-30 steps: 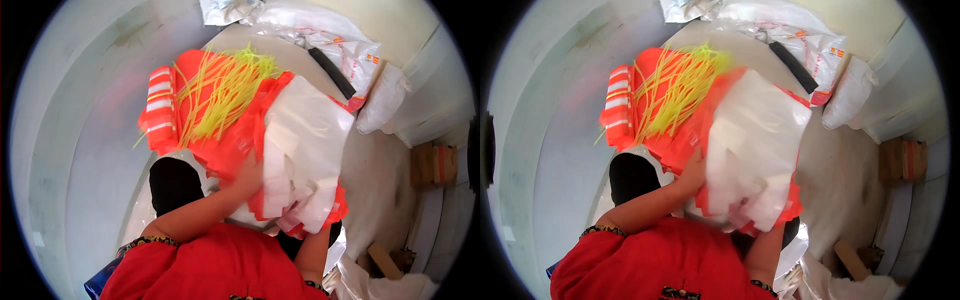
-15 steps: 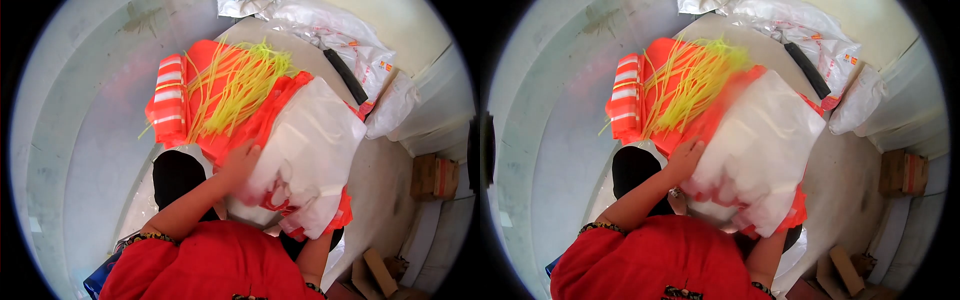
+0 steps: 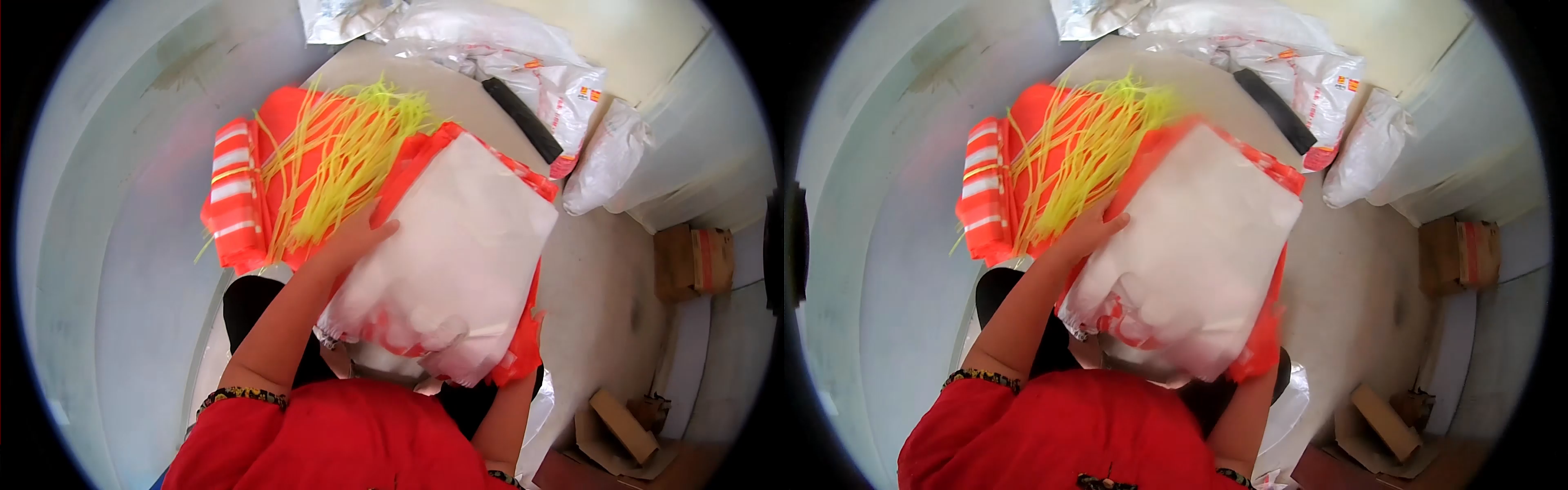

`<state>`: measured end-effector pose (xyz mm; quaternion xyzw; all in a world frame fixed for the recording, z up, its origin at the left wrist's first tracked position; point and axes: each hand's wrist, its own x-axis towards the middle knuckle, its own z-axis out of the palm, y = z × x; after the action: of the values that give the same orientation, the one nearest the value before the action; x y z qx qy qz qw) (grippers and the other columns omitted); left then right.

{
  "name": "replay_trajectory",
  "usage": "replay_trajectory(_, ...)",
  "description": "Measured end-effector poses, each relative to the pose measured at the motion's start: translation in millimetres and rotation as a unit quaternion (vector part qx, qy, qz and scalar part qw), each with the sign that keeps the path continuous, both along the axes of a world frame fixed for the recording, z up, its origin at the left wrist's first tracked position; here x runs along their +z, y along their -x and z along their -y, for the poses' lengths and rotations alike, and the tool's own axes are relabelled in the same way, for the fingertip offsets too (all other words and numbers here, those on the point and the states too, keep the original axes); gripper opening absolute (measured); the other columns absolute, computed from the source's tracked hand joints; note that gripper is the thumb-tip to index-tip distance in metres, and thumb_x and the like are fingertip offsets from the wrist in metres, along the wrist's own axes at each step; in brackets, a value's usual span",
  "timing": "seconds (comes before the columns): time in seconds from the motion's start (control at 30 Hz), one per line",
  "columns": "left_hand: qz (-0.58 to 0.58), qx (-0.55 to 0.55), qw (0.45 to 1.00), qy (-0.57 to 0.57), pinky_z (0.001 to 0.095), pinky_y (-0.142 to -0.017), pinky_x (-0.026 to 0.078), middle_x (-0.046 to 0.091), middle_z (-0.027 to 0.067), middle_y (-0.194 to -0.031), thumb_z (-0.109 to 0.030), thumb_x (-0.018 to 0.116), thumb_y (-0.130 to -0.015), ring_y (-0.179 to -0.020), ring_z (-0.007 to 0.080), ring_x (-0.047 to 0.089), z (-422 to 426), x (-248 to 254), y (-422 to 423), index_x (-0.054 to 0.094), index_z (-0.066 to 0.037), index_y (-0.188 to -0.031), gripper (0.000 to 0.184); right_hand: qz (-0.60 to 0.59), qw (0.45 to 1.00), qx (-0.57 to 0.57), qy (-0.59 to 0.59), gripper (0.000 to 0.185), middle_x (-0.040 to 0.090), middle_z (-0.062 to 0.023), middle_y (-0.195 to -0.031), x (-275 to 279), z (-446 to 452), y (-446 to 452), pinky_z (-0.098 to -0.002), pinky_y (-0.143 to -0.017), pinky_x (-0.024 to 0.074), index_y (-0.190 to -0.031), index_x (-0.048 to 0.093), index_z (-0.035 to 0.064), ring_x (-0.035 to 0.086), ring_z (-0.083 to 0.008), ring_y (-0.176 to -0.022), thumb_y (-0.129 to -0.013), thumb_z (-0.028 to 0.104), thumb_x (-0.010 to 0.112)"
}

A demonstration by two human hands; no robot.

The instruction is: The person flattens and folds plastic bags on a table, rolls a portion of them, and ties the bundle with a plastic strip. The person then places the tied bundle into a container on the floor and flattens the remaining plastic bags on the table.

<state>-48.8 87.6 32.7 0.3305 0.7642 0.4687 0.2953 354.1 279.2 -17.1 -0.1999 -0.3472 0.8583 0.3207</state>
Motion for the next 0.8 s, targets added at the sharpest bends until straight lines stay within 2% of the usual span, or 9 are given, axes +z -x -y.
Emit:
replay_trajectory(0.03,0.026,-0.013,1.000,-0.003,0.0409,-0.121,0.035,0.046,0.0277,-0.157,-0.054,0.069,-0.092,-0.146,0.0361,0.045,-5,-2,6,0.037,0.005,-0.157,0.093,-0.002,1.000,0.002,0.000,0.036,0.058,-0.0098,-0.130,-1,1,1,-0.0369,-0.101,0.0484,-0.136,0.056,0.0036,0.057,-0.0227,-0.115,-0.107,0.024,0.053)
replay_trajectory(0.13,0.060,0.033,0.997,0.047,0.0389,-0.112,0.044,0.057,0.0201,-0.149,-0.039,0.066,-0.099,-0.134,0.0274,0.056,-11,-3,2,0.043,0.003,-0.154,0.073,-0.007,1.000,0.004,0.013,0.036,0.058,-0.0098,-0.130,-9,5,0,-0.0368,-0.101,0.0486,-0.137,0.056,0.0036,0.057,-0.0224,-0.115,-0.107,0.024,0.053)
replay_trajectory(0.2,0.181,0.017,0.983,-0.002,0.0387,-0.109,0.047,0.061,0.0187,-0.144,-0.040,0.065,-0.100,-0.128,0.0274,0.060,-13,12,-2,0.045,0.001,-0.153,0.070,-0.011,1.000,0.005,0.022,0.036,0.058,-0.0097,-0.130,-15,8,2,-0.0367,-0.101,0.0487,-0.137,0.056,0.0036,0.057,-0.0222,-0.114,-0.107,0.025,0.052)
replay_trajectory(0.33,0.409,0.021,0.911,-0.052,0.0377,-0.105,0.051,0.058,0.0200,-0.148,-0.048,0.067,-0.098,-0.125,0.0285,0.064,-18,33,-12,0.047,0.002,-0.152,0.076,-0.024,0.999,0.011,0.035,0.037,0.058,-0.0096,-0.130,-23,15,6,-0.0365,-0.100,0.0489,-0.137,0.055,0.0036,0.057,-0.0219,-0.114,-0.107,0.025,0.052)
replay_trajectory(0.43,0.514,0.061,0.855,-0.037,0.0373,-0.105,0.051,0.061,0.0175,-0.144,-0.047,0.066,-0.100,-0.125,0.0270,0.064,-21,52,-21,0.055,-0.001,-0.146,0.066,-0.031,0.999,0.014,0.038,0.037,0.058,-0.0095,-0.129,-26,12,7,-0.0363,-0.100,0.0491,-0.137,0.055,0.0036,0.057,-0.0216,-0.114,-0.108,0.025,0.052)
replay_trajectory(0.53,0.535,0.080,0.840,-0.047,0.0400,-0.107,0.051,0.065,0.0129,-0.140,-0.048,0.059,-0.104,-0.126,0.0254,0.062,-19,38,-18,0.057,-0.004,-0.145,0.060,-0.032,0.999,0.011,0.042,0.037,0.058,-0.0095,-0.129,-28,11,2,-0.0361,-0.100,0.0492,-0.138,0.055,0.0036,0.057,-0.0213,-0.114,-0.108,0.026,0.051)
replay_trajectory(0.63,0.449,-0.022,0.892,-0.052,0.0387,-0.111,0.048,0.061,0.0127,-0.147,-0.057,0.059,-0.102,-0.131,0.0253,0.061,-4,56,-18,0.055,-0.004,-0.149,0.070,-0.033,0.998,0.010,0.046,0.037,0.058,-0.0094,-0.129,-28,9,1,-0.0360,-0.100,0.0494,-0.138,0.054,0.0035,0.057,-0.0210,-0.113,-0.108,0.026,0.051)
replay_trajectory(0.77,0.521,0.026,0.850,-0.073,0.0405,-0.114,0.045,0.060,0.0109,-0.149,-0.059,0.051,-0.105,-0.136,0.0258,0.056,-6,51,-36,0.050,-0.007,-0.154,0.071,-0.039,0.998,0.013,0.049,0.038,0.058,-0.0093,-0.129,-30,8,4,-0.0358,-0.099,0.0496,-0.138,0.054,0.0035,0.057,-0.0206,-0.113,-0.109,0.026,0.051)
replay_trajectory(0.8,0.539,0.016,0.834,-0.117,0.0407,-0.115,0.044,0.059,0.0106,-0.149,-0.059,0.050,-0.106,-0.137,0.0259,0.055,-10,19,-34,0.050,-0.008,-0.154,0.070,-0.039,0.998,0.012,0.047,0.038,0.058,-0.0093,-0.129,-31,7,3,-0.0357,-0.099,0.0497,-0.139,0.054,0.0035,0.057,-0.0205,-0.113,-0.109,0.026,0.051)
